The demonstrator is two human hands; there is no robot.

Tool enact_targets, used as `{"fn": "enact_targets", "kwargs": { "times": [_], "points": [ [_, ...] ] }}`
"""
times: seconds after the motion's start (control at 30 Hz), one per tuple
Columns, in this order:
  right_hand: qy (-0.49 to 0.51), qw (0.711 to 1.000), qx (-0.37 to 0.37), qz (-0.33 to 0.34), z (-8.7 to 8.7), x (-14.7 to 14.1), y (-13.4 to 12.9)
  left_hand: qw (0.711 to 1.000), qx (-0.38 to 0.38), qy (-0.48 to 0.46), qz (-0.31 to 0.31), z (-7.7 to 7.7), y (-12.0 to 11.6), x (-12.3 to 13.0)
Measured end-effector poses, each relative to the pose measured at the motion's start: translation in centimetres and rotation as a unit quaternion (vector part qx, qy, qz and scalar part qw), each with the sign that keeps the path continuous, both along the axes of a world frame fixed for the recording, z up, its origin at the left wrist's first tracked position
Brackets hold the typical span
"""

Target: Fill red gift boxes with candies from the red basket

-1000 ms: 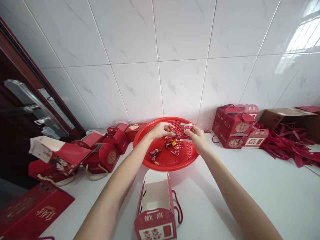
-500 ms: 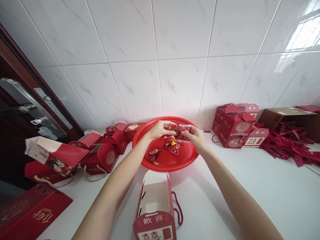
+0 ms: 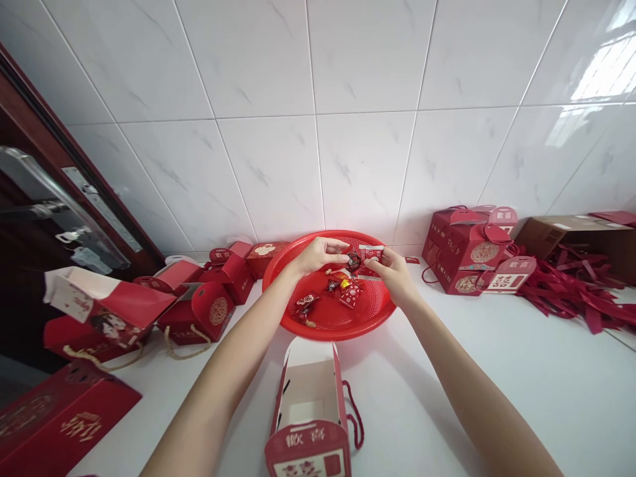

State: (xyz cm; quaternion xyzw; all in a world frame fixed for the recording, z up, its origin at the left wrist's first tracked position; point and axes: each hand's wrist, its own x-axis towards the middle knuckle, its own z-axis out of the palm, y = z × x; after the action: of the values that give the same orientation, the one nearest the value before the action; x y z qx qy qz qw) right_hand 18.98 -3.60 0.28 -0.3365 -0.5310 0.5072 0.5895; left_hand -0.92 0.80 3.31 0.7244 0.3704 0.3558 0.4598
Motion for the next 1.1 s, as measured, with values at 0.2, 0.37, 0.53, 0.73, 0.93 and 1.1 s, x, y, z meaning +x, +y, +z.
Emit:
{"fn": "enact_targets", "kwargs": {
  "times": [0.2,0.37,0.53,0.73,0.93,1.1],
  "points": [
    [-0.022,1.000,-0.005,-0.010,0.01,0.00,-0.06,1.000,-0.004,0.001,0.023,-0.09,0.12,-0.03],
    [-0.032,0.999,0.010,-0.021,-0.07,-0.06,0.00,1.000,-0.003,-0.009,-0.004,-0.09,-0.16,-0.14],
    [-0.045,0.999,0.017,-0.024,-0.10,-0.06,0.08,1.000,-0.004,-0.021,0.007,-0.38,0.06,-0.29],
    [-0.042,0.999,0.012,-0.010,-0.25,-0.07,0.08,0.999,-0.005,-0.031,0.040,-0.46,0.24,-0.17],
    [-0.021,1.000,0.003,-0.003,-0.40,0.04,0.23,1.000,0.004,-0.010,0.016,-0.01,-0.03,0.33],
    [-0.014,1.000,0.001,0.006,-0.40,0.10,0.28,1.000,0.008,-0.004,-0.001,0.13,-0.19,0.35]
  ]
}}
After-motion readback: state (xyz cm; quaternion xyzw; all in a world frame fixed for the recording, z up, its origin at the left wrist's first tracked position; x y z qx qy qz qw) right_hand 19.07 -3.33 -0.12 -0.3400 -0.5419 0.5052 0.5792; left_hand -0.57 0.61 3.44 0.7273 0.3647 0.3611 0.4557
